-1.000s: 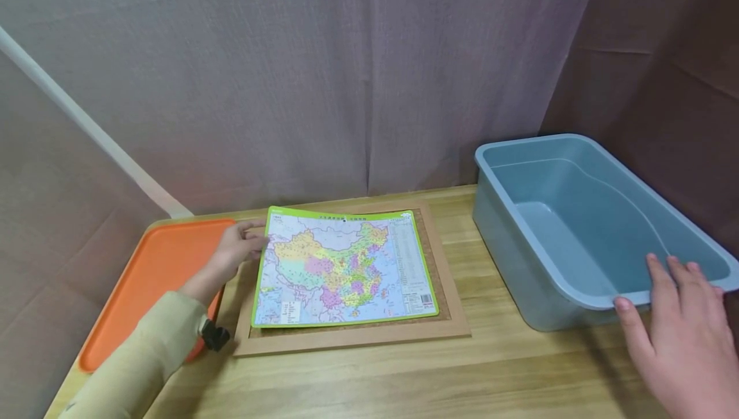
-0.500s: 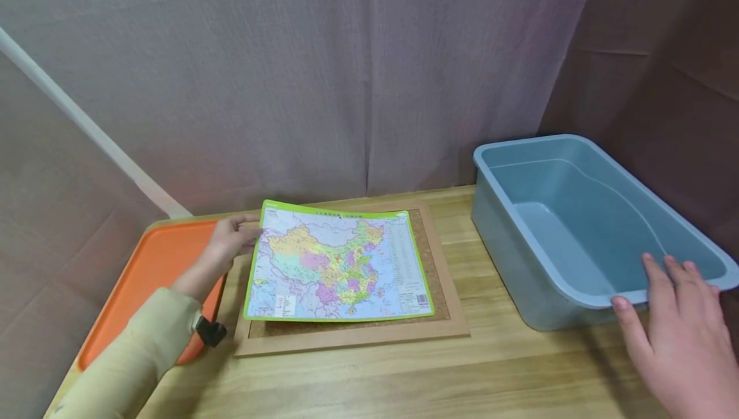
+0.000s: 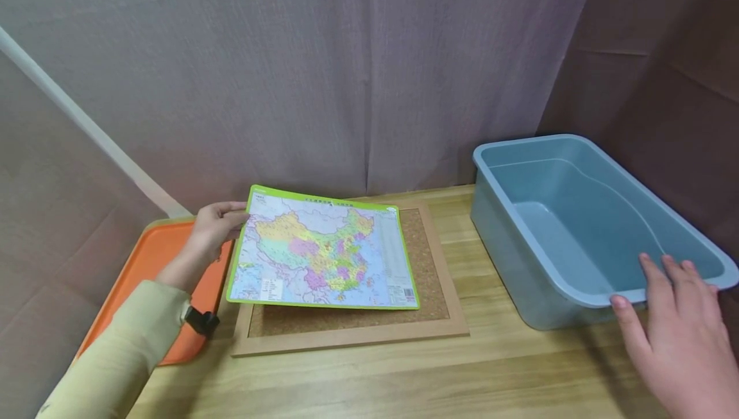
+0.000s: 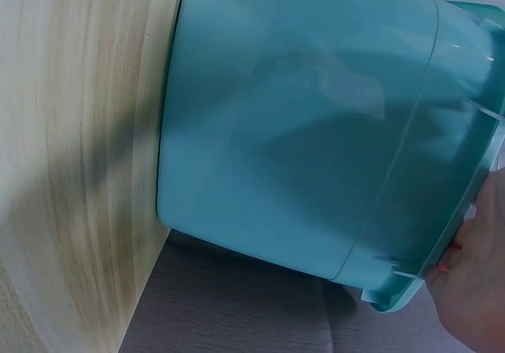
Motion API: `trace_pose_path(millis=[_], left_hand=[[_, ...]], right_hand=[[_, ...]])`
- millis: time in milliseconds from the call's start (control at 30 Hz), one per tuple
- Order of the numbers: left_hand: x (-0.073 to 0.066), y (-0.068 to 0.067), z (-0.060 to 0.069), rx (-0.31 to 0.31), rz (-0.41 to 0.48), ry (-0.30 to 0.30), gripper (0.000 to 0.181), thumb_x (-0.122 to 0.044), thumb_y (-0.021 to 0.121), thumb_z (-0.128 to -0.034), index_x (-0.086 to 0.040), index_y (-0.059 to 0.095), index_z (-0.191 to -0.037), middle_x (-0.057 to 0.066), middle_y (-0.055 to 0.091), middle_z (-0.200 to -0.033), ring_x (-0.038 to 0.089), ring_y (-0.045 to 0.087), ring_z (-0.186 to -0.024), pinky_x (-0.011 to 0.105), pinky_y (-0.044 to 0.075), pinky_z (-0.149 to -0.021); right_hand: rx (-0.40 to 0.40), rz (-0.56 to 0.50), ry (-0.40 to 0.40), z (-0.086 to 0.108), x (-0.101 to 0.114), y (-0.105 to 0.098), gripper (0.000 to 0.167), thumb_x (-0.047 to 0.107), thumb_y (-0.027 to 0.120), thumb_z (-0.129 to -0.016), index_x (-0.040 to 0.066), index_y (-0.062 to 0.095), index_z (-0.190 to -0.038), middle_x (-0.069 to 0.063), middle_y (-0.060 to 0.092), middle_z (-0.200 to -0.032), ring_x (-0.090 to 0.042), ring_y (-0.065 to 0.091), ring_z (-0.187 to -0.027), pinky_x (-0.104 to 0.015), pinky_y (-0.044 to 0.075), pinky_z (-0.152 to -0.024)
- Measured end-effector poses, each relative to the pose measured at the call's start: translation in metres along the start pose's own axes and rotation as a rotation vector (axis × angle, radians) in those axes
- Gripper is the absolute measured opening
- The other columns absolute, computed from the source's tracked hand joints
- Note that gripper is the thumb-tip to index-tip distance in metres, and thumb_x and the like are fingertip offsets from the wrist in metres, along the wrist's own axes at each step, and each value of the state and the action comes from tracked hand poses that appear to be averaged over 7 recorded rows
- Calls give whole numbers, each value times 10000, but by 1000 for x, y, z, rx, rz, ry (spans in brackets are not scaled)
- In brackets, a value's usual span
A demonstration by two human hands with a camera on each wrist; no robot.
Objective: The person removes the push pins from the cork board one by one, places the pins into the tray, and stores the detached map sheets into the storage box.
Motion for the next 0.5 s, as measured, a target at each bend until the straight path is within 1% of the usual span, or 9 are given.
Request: trace_pose_path(millis=[133,200,333,500], left_hand=[[1,0,3,-7,-5,-25,426,-102,601,-1076,59,577,-1471,91,750,-1097,8,683,-757,168,598,-707],[0,-1,4,-9,-7,-35,427,-116,601,-1080,49,579,-1473,109,741,-1127,8,690,-775,169,604,-722],[-1,-3,5,-28,-36,-40,430,-124,603,-1081,46,577,-1475,129,734,-1166,2,706,-791,176,615,-747],[-2,-2,7,-54,-79,-52,433,-123,607,-1079,49,577,-1475,127,732,-1187,-9,717,-786,176,619,-738]], right_hand=[[32,8,-10,-10,-4,-4,827,573,216,-1147,-109,268,-1613,-437,197,-1653,-564,79,-1605,-675,7,-1323],[51,14,-16,-15,-5,-7,823,569,219,-1148,-107,267,-1614,-434,195,-1656,-563,77,-1605,-674,6,-1323],[73,-10,5,0,-22,16,828,576,213,-1146,-103,262,-1617,-428,189,-1662,-555,73,-1609,-667,3,-1326],[92,-55,30,17,-41,44,833,580,215,-1144,-106,270,-1613,-429,195,-1660,-553,78,-1609,-665,6,-1327]])
Point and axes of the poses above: each hand's wrist, its own z-axis away from the middle knuckle, its own y-axis out of the palm, x = y × z, the point moved 7 cm from there along -z, towards the middle knuckle
